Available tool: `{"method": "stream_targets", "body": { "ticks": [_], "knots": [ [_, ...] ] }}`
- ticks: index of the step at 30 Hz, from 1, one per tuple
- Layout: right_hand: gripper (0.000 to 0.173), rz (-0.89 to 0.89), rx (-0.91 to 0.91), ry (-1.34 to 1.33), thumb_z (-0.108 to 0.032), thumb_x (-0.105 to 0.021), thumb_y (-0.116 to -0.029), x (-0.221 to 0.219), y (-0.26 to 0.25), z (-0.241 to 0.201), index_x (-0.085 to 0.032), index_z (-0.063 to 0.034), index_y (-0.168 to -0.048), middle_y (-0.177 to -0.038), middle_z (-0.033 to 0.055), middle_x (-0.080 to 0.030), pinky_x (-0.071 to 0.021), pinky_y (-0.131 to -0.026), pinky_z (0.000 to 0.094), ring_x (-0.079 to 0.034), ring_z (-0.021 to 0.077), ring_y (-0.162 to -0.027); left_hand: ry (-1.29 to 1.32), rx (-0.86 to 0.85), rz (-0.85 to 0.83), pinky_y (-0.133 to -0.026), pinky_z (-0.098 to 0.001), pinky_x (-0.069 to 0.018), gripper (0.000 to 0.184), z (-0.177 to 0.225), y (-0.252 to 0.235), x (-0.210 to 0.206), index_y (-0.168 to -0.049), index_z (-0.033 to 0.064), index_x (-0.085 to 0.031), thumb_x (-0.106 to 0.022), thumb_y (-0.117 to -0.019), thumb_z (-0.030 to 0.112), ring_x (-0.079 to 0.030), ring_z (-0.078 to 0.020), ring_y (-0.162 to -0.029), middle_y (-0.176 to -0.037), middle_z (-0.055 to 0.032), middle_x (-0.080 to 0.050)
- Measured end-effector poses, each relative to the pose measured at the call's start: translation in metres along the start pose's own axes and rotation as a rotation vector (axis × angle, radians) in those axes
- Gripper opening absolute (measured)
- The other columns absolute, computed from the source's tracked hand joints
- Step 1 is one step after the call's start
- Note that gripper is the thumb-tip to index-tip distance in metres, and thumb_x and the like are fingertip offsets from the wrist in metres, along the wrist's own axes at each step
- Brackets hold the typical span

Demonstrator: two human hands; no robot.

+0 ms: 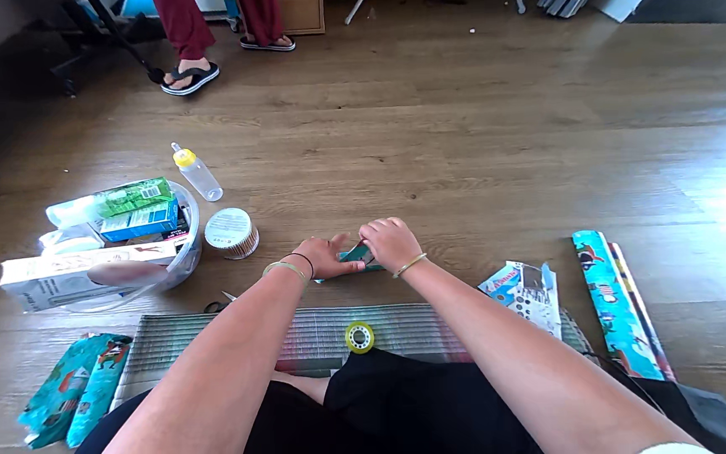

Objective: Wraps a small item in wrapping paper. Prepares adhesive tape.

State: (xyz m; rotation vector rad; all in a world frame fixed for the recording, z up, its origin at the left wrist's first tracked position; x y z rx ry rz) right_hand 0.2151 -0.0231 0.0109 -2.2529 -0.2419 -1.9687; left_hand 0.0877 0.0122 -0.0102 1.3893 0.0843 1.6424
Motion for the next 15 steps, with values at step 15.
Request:
{"method": "stream_targets", "body": {
  "ticks": [15],
  "knots": [
    [0.016,0.031,-0.061,-0.048,-0.011,-0.058,-0.103,-0.049,-0.032,0.023,-0.071,-0.0057,-0.111,-0.121,0.0136,-0.07,-0.0455,-0.106,0.0534,-0.062,0.0314,-0.124,-0.188,0.006,0.082,-0.122,-0.0637,-0.0227,0.091,-0.003,-0.023,0.001,-0.161,0.018,-0.033,-0.079,-0.087,0.044,-0.065,-0.034,-0.119,-0.123,-0.0179,-0.07]
  ]
}}
Point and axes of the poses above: each hand's wrist, its own y-axis away from the middle knuckle, its own x-axis out of the back of the hand, z = x × y, the point moved 7 cm from there along -y, towards the middle knuckle
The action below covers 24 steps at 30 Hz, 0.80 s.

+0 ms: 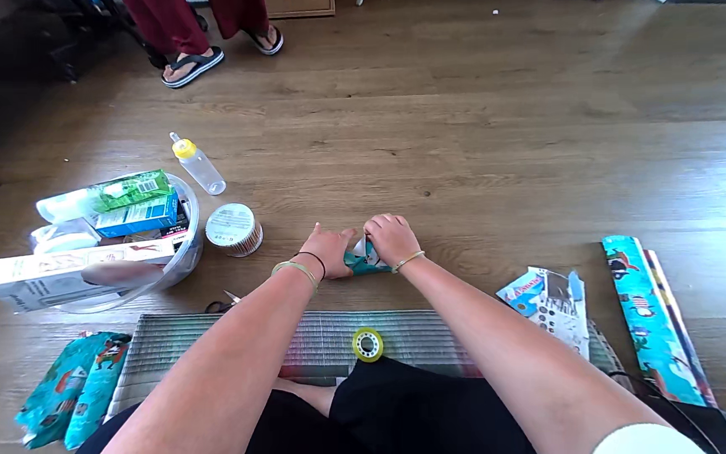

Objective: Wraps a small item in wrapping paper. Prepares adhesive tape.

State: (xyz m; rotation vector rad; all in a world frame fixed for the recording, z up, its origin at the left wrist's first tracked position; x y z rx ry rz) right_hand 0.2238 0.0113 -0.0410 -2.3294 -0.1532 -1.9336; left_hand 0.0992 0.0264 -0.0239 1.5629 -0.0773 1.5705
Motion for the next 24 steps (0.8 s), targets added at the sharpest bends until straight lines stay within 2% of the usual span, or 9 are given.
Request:
{"method": "stream_targets", "body": {
  "ticks": [3,5,8,10,13,16,17,20,24],
  "knots": [
    [0.013,0.072,-0.042,-0.065,-0.013,-0.064,-0.0997,0.003,0.004,0.0,-0.074,-0.006,-0.105,-0.111,0.0151,-0.068,-0.0494,-0.095,0.0532,-0.062,0.0349,-0.114,0.047,0.039,0.034,-0.124,-0.0588,-0.0233,0.087,0.003,0.0,-0.003,-0.158,0.0137,-0.038,-0.08,-0.0854,0.037,-0.064,-0.0336,-0.12,-0.123,-0.0191,-0.069],
    [0.013,0.089,-0.066,-0.089,-0.015,-0.066,-0.0989,0.006,0.007,0.001,-0.075,-0.0065,-0.104,-0.109,0.0156,-0.068,-0.0508,-0.094,0.0527,-0.063,0.0356,-0.112,0.058,0.044,0.031,-0.124,-0.0571,-0.0243,0.087,0.004,0.001,-0.004,-0.158,0.0132,-0.038,-0.079,-0.0855,0.038,-0.065,-0.0325,-0.12,-0.123,-0.0181,-0.069],
    [0.013,0.087,-0.081,-0.167,-0.017,-0.069,-0.097,0.013,0.011,0.003,-0.075,-0.0073,-0.104,-0.116,0.015,-0.068,-0.0489,-0.097,0.0554,-0.06,0.0364,-0.117,0.094,0.046,0.037,-0.123,-0.0569,-0.0251,0.087,0.0,0.004,-0.005,-0.157,0.0137,-0.038,-0.08,-0.0854,0.038,-0.066,-0.0318,-0.116,-0.118,-0.0164,-0.071],
    [0.016,0.013,-0.075,-0.25,-0.019,-0.069,-0.0984,0.021,0.013,0.006,-0.074,-0.0074,-0.108,-0.123,0.014,-0.068,-0.0436,-0.105,0.0577,-0.058,0.0348,-0.125,0.113,0.035,0.041,-0.123,-0.0573,-0.0252,0.088,-0.001,0.004,-0.006,-0.157,0.0133,-0.037,-0.08,-0.0855,0.039,-0.067,-0.0317,-0.114,-0.114,-0.0152,-0.073],
    [0.021,-0.165,-0.035,-0.333,-0.024,-0.067,-0.1006,0.036,0.018,0.01,-0.073,-0.0072,-0.112,-0.114,0.0111,-0.074,-0.0342,-0.113,0.0575,-0.065,0.0279,-0.118,0.152,0.003,0.043,-0.121,-0.0588,-0.0288,0.091,-0.004,0.005,-0.006,-0.158,0.013,-0.036,-0.082,-0.0833,0.037,-0.068,-0.0337,-0.113,-0.111,-0.0156,-0.074],
    [0.016,-0.291,0.024,-0.451,-0.016,-0.073,-0.0966,0.054,0.029,0.007,-0.073,-0.0034,-0.106,-0.101,0.011,-0.074,-0.0519,-0.099,0.0495,-0.071,0.024,-0.1,0.205,-0.076,0.029,-0.112,-0.0602,-0.041,0.082,-0.01,0.009,-0.008,-0.149,0.0111,-0.045,-0.086,-0.0825,0.034,-0.067,-0.0358,-0.116,-0.116,-0.0144,-0.074],
    [0.016,-0.337,0.05,-0.476,-0.014,-0.075,-0.0949,0.057,0.035,0.003,-0.073,-0.0025,-0.106,-0.1,0.0113,-0.074,-0.0544,-0.095,0.0466,-0.071,0.0235,-0.097,0.197,-0.132,0.021,-0.108,-0.0607,-0.0444,0.078,-0.011,0.011,-0.01,-0.144,0.0099,-0.049,-0.088,-0.0813,0.035,-0.067,-0.0349,-0.117,-0.119,-0.0127,-0.074],
    [0.021,-0.457,0.221,-0.408,-0.012,-0.08,-0.0896,0.051,0.061,-0.012,-0.074,-0.0041,-0.109,-0.101,0.0105,-0.075,-0.0542,-0.096,0.0506,-0.071,0.0259,-0.099,0.155,-0.252,-0.005,-0.113,-0.06,-0.039,0.079,-0.015,0.02,-0.014,-0.135,0.0091,-0.059,-0.094,-0.0712,0.041,-0.062,-0.0305,-0.125,-0.127,-0.0102,-0.07],
    [0.02,-0.541,0.387,-0.227,-0.012,-0.078,-0.0896,0.026,0.101,-0.034,-0.077,-0.0116,-0.11,-0.106,0.0077,-0.075,-0.0482,-0.102,0.0561,-0.068,0.029,-0.108,0.062,-0.27,-0.048,-0.121,-0.0605,-0.0287,0.09,-0.012,0.028,-0.014,-0.139,0.0135,-0.058,-0.098,-0.0638,0.043,-0.053,-0.0313,-0.136,-0.139,-0.0097,-0.062]
  ]
}}
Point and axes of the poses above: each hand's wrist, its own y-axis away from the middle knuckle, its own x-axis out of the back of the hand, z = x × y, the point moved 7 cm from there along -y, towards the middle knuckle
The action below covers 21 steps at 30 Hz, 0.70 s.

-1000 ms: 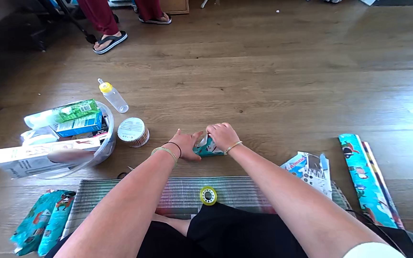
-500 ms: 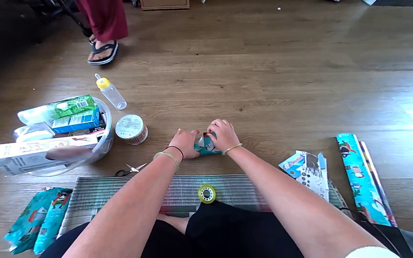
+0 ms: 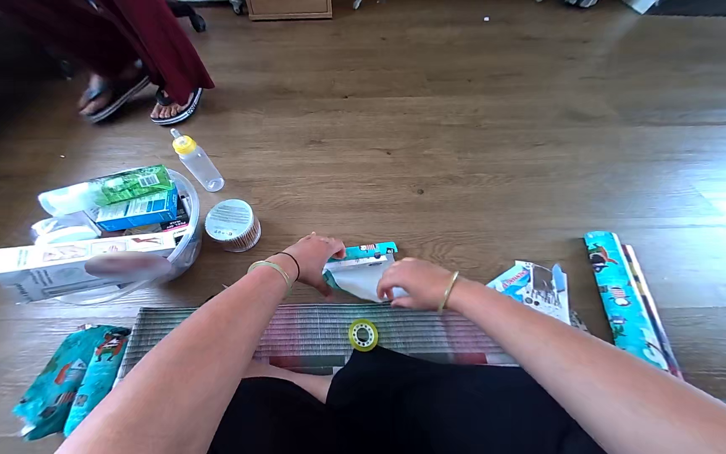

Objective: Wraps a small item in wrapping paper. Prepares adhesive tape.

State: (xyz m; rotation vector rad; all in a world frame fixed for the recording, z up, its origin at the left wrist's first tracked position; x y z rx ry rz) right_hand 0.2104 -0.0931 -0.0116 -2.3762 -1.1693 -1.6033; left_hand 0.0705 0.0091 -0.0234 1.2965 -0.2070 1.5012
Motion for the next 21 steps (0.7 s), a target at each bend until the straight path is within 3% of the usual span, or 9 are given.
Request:
{"method": "stream_targets", "body": {
  "ticks": [3,6,10,13,16,18,19,21],
  "knots": [
    [0.031,-0.16,-0.036,0.009,-0.016,-0.072,-0.0952,-0.034,0.004,-0.002,-0.072,-0.0146,-0.126,-0.127,0.0102,-0.068,-0.0427,-0.107,0.0571,-0.059,0.0328,-0.125,-0.07,-0.026,-0.026,-0.122,-0.0581,-0.0287,0.098,0.005,0.0,-0.001,-0.142,0.0144,-0.054,-0.098,-0.0611,0.048,-0.05,-0.0319,-0.138,-0.142,-0.0104,-0.059],
    [0.038,-0.172,-0.054,-0.067,-0.024,-0.07,-0.0978,-0.044,0.004,0.002,-0.066,-0.0135,-0.134,-0.134,0.0111,-0.064,-0.0429,-0.109,0.0543,-0.056,0.0325,-0.129,-0.109,-0.049,-0.058,-0.123,-0.0586,-0.0267,0.107,0.006,0.0,-0.004,-0.146,0.0153,-0.051,-0.096,-0.059,0.056,-0.046,-0.0338,-0.143,-0.149,-0.0132,-0.053],
    [0.041,-0.071,-0.137,-0.175,0.001,-0.062,-0.0929,-0.022,0.009,0.009,-0.065,-0.0078,-0.132,-0.133,0.0131,-0.065,-0.0433,-0.111,0.0517,-0.058,0.0318,-0.128,-0.098,-0.078,-0.057,-0.125,-0.0594,-0.0211,0.115,0.006,0.008,-0.006,-0.155,0.0193,-0.044,-0.096,-0.0589,0.059,-0.035,-0.035,-0.151,-0.159,-0.0146,-0.044],
    [0.056,0.0,-0.125,0.01,0.013,-0.064,-0.0833,-0.013,0.018,0.025,-0.064,-0.0099,-0.135,-0.135,0.0109,-0.065,-0.0446,-0.111,0.0516,-0.058,0.0313,-0.13,-0.052,-0.119,0.005,-0.125,-0.0582,-0.0207,0.114,0.007,0.013,0.0,-0.158,0.0191,-0.041,-0.093,-0.064,0.058,-0.035,-0.0341,-0.152,-0.16,-0.0149,-0.043],
    [0.065,0.05,-0.06,0.182,0.011,-0.068,-0.0834,-0.024,0.03,0.04,-0.059,-0.0135,-0.143,-0.143,0.0089,-0.061,-0.0432,-0.111,0.0537,-0.055,0.0307,-0.135,-0.014,-0.205,0.123,-0.125,-0.0538,-0.0252,0.096,0.005,0.021,0.007,-0.152,0.0125,-0.05,-0.086,-0.0753,0.058,-0.038,-0.0314,-0.151,-0.156,-0.0122,-0.05],
    [0.064,0.147,-0.014,0.221,0.007,-0.067,-0.0871,-0.032,0.036,0.047,-0.057,-0.0147,-0.146,-0.144,0.0097,-0.061,-0.0442,-0.111,0.0537,-0.056,0.0308,-0.135,-0.087,-0.231,0.135,-0.123,-0.0501,-0.0312,0.074,0.003,0.031,0.004,-0.147,0.011,-0.056,-0.076,-0.0897,0.053,-0.044,-0.0287,-0.147,-0.151,-0.0106,-0.055],
    [0.062,0.167,-0.005,0.233,0.005,-0.067,-0.0888,-0.035,0.037,0.05,-0.057,-0.0149,-0.147,-0.143,0.0103,-0.061,-0.0447,-0.111,0.0532,-0.057,0.0311,-0.134,-0.133,-0.243,0.143,-0.12,-0.0498,-0.0353,0.059,0.001,0.038,-0.001,-0.143,0.0097,-0.059,-0.073,-0.0953,0.042,-0.049,-0.029,-0.143,-0.146,-0.0112,-0.059],
    [0.059,0.161,-0.004,0.248,0.002,-0.067,-0.0903,-0.04,0.035,0.053,-0.058,-0.0156,-0.146,-0.141,0.0104,-0.063,-0.0453,-0.11,0.0522,-0.057,0.0309,-0.133,-0.222,-0.258,0.141,-0.115,-0.0502,-0.0419,0.046,-0.007,0.053,-0.019,-0.136,0.0092,-0.064,-0.073,-0.0906,0.012,-0.056,-0.0299,-0.135,-0.139,-0.0116,-0.063]
  ]
}}
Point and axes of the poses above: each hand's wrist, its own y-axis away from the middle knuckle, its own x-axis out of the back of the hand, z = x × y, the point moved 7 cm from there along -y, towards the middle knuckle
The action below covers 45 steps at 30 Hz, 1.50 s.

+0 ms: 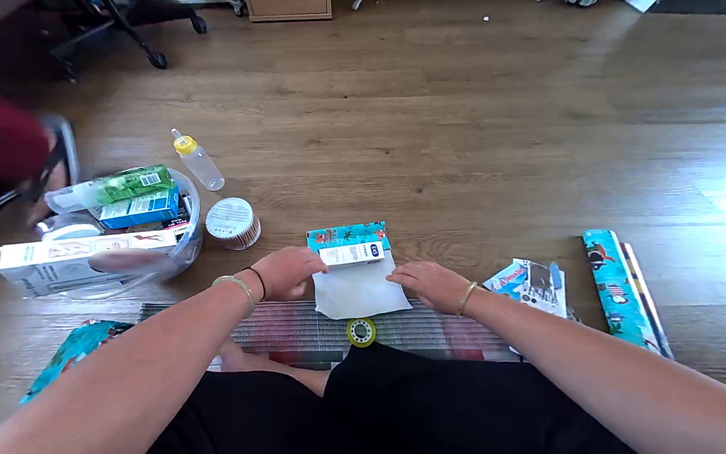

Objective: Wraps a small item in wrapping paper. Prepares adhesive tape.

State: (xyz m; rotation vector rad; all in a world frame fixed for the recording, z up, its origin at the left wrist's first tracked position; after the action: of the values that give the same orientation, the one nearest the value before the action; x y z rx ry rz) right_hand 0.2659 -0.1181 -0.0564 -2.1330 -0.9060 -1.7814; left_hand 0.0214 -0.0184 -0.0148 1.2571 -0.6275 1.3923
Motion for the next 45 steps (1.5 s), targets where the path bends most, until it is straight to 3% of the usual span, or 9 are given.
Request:
{"method": "stream_targets", "body": {
  "ticks": [3,8,10,14,19,23,26,30,45],
  "knots": [
    [0.047,0.034,0.057,0.008,0.0,-0.067,-0.091,-0.008,-0.004,-0.001,-0.067,-0.0141,-0.136,-0.134,0.0105,-0.067,-0.0473,-0.108,0.0518,-0.061,0.0305,-0.128,-0.066,0.044,-0.132,-0.116,-0.0501,-0.0394,0.062,0.001,0.019,-0.022,-0.145,0.0149,-0.057,-0.071,-0.0867,0.0,-0.049,-0.0304,-0.142,-0.151,-0.0106,-0.053],
    [0.034,0.129,0.153,-0.014,-0.003,-0.069,-0.0894,-0.012,-0.007,-0.005,-0.075,-0.0118,-0.122,-0.128,0.0105,-0.07,-0.0501,-0.107,0.0497,-0.064,0.0292,-0.123,-0.017,-0.062,-0.066,-0.113,-0.0513,-0.0425,0.053,0.023,0.002,-0.045,-0.143,0.0162,-0.06,-0.063,-0.0933,-0.001,-0.053,-0.0316,-0.138,-0.146,-0.0115,-0.059],
    [0.036,0.07,0.119,-0.054,-0.005,-0.069,-0.0883,-0.01,-0.007,-0.006,-0.075,-0.012,-0.123,-0.132,0.0107,-0.068,-0.0473,-0.109,0.0501,-0.062,0.0292,-0.127,0.055,-0.055,-0.115,-0.114,-0.0509,-0.0412,0.052,0.032,-0.006,-0.051,-0.142,0.0138,-0.061,-0.068,-0.0908,0.003,-0.052,-0.0315,-0.138,-0.145,-0.012,-0.059],
    [0.041,-0.088,0.005,-0.164,-0.015,-0.072,-0.0908,-0.013,-0.005,-0.003,-0.071,-0.0129,-0.131,-0.146,0.0104,-0.06,-0.0381,-0.116,0.0517,-0.053,0.0302,-0.138,0.244,0.1,-0.166,-0.12,-0.0447,-0.0369,0.037,0.032,-0.007,-0.055,-0.135,0.0085,-0.066,-0.065,-0.0988,0.014,-0.052,-0.028,-0.139,-0.144,-0.0113,-0.06],
    [0.023,-0.063,-0.127,-0.23,-0.021,-0.062,-0.1015,-0.011,-0.012,-0.003,-0.078,-0.0113,-0.115,-0.139,0.0073,-0.065,-0.0406,-0.115,0.0487,-0.058,0.0264,-0.133,0.407,0.307,-0.091,-0.119,-0.0411,-0.039,0.029,0.018,-0.003,-0.051,-0.125,0.007,-0.071,-0.056,-0.1065,0.024,-0.056,-0.0214,-0.135,-0.138,-0.0082,-0.065],
    [0.028,-0.002,-0.309,-0.342,-0.027,-0.059,-0.1049,-0.009,-0.012,0.005,-0.077,-0.0082,-0.115,-0.134,0.0057,-0.069,-0.0437,-0.114,0.0451,-0.061,0.0229,-0.13,0.483,0.413,-0.049,-0.112,-0.0434,-0.0448,0.031,0.008,-0.004,-0.05,-0.125,0.0045,-0.071,-0.054,-0.1076,0.025,-0.063,-0.0243,-0.125,-0.129,-0.0129,-0.069],
    [0.03,0.019,-0.455,-0.349,-0.033,-0.065,-0.1016,-0.01,-0.014,0.01,-0.078,-0.0064,-0.101,-0.118,0.0104,-0.071,-0.0469,-0.107,0.0465,-0.062,0.0281,-0.12,0.533,0.547,0.01,-0.108,-0.0427,-0.0475,0.03,0.001,-0.003,-0.05,-0.118,0.0031,-0.073,-0.058,-0.1063,0.026,-0.065,-0.0248,-0.119,-0.123,-0.0137,-0.07],
    [0.037,-0.075,-0.671,-0.436,-0.038,-0.064,-0.102,-0.021,-0.015,0.019,-0.077,-0.0035,-0.104,-0.115,0.016,-0.068,-0.0467,-0.105,0.049,-0.061,0.0318,-0.117,0.51,0.71,0.012,-0.106,-0.0467,-0.049,0.032,-0.002,-0.005,-0.052,-0.119,0.0055,-0.073,-0.057,-0.1068,0.03,-0.066,-0.0275,-0.117,-0.12,-0.0147,-0.07],
    [0.046,-0.136,-0.718,-0.368,-0.044,-0.049,-0.108,-0.016,-0.024,0.023,-0.072,-0.0037,-0.104,-0.115,0.0149,-0.069,-0.0501,-0.097,0.051,-0.065,0.0308,-0.113,0.563,0.919,0.032,-0.101,-0.0523,-0.0516,0.029,-0.006,-0.003,-0.057,-0.121,0.006,-0.068,-0.061,-0.1035,0.028,-0.067,-0.0302,-0.113,-0.116,-0.0153,-0.071]
  ]
}}
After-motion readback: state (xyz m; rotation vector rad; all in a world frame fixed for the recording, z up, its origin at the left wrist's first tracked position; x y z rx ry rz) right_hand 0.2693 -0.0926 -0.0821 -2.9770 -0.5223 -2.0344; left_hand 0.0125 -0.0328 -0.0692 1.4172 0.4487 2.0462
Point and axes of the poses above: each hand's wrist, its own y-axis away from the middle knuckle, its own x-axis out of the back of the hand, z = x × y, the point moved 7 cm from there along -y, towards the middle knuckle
